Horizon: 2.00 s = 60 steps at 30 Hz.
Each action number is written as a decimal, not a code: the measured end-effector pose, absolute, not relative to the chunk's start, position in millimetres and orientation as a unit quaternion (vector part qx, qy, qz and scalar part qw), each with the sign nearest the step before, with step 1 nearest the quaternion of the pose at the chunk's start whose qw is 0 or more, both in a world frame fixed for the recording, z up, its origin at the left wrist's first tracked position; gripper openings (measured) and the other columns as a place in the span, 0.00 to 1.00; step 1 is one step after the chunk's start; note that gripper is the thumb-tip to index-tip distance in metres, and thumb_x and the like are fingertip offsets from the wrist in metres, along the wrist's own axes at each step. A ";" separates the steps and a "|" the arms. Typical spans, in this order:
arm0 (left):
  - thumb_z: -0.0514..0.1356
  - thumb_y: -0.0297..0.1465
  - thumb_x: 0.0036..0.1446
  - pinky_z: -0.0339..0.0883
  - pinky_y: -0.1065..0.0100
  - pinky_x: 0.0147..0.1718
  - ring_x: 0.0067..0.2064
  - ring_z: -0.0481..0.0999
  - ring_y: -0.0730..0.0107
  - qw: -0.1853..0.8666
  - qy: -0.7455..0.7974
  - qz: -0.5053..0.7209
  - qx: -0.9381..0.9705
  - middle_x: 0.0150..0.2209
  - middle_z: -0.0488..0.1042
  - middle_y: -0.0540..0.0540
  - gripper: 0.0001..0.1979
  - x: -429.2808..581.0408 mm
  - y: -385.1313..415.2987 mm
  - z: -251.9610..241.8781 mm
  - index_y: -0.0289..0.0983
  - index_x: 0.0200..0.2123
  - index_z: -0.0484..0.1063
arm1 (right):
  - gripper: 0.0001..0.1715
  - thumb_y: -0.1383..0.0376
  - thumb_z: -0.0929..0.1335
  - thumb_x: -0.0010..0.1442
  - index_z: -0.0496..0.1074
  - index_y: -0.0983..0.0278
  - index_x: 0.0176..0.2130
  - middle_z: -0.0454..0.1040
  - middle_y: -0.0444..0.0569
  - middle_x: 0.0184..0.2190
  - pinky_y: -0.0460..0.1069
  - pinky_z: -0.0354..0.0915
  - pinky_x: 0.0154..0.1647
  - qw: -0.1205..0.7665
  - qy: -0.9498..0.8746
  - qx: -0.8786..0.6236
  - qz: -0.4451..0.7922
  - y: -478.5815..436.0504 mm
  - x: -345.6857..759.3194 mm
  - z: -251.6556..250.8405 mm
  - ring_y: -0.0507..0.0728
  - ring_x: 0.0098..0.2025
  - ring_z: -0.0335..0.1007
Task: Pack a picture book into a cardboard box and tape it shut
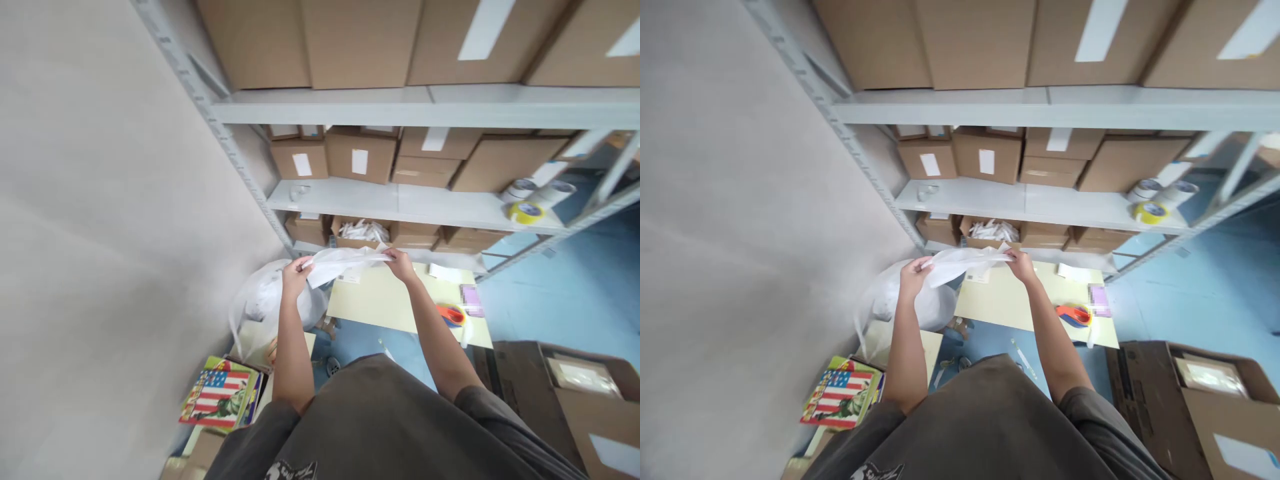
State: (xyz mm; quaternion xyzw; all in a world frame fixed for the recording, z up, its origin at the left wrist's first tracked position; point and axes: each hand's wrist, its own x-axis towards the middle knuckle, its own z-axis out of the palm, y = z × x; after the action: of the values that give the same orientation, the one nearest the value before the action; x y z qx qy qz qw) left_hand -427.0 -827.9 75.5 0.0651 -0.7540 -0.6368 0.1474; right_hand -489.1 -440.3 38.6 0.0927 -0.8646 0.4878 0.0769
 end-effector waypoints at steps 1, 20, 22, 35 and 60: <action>0.73 0.41 0.49 0.77 0.61 0.44 0.42 0.83 0.58 0.127 -0.748 -0.650 0.045 0.42 0.86 0.41 0.20 -435.2 -805.2 73.0 0.36 0.44 0.85 | 0.10 0.60 0.70 0.57 0.79 0.60 0.39 0.84 0.52 0.36 0.54 0.70 0.43 0.099 -0.866 0.064 0.486 -418.5 -481.9 36.2 0.63 0.38 0.77; 0.63 0.41 0.61 0.74 0.65 0.49 0.45 0.81 0.62 0.235 -0.789 -0.565 0.062 0.44 0.84 0.41 0.17 -497.4 -686.4 60.5 0.37 0.45 0.85 | 0.13 0.63 0.66 0.55 0.79 0.60 0.37 0.82 0.54 0.37 0.56 0.69 0.49 0.248 -0.854 -0.206 0.409 -226.6 -421.6 -1.4 0.65 0.41 0.75; 0.64 0.42 0.59 0.74 0.66 0.47 0.43 0.81 0.62 0.219 -0.783 -0.574 0.092 0.42 0.85 0.41 0.18 -507.5 -699.3 52.2 0.36 0.44 0.85 | 0.14 0.59 0.66 0.56 0.79 0.61 0.38 0.80 0.51 0.31 0.55 0.69 0.44 0.244 -0.825 -0.263 0.437 -225.5 -421.8 1.8 0.62 0.34 0.72; 0.68 0.44 0.54 0.71 0.69 0.36 0.34 0.78 0.66 0.017 -0.778 -0.628 0.021 0.35 0.85 0.44 0.18 -521.8 -700.8 -2.0 0.36 0.39 0.86 | 0.19 0.48 0.67 0.55 0.75 0.59 0.35 0.82 0.53 0.34 0.54 0.68 0.41 0.178 -0.832 -0.272 0.449 -308.4 -427.5 -2.8 0.63 0.37 0.75; 0.75 0.43 0.53 0.76 0.63 0.44 0.44 0.84 0.59 -0.115 -0.734 -0.644 -0.181 0.42 0.85 0.39 0.14 -482.7 -675.2 12.3 0.38 0.31 0.85 | 0.22 0.45 0.70 0.59 0.58 0.55 0.36 0.79 0.48 0.35 0.55 0.79 0.36 0.093 -0.561 -0.328 0.754 -419.4 -469.4 -63.1 0.60 0.35 0.82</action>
State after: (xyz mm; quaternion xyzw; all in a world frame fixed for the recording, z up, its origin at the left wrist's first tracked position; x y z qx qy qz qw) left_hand -482.7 -675.2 12.3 -0.1813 -0.7342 -0.6440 -0.1153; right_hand -469.4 -419.4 -63.1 -0.3280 -0.5614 0.7541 0.0928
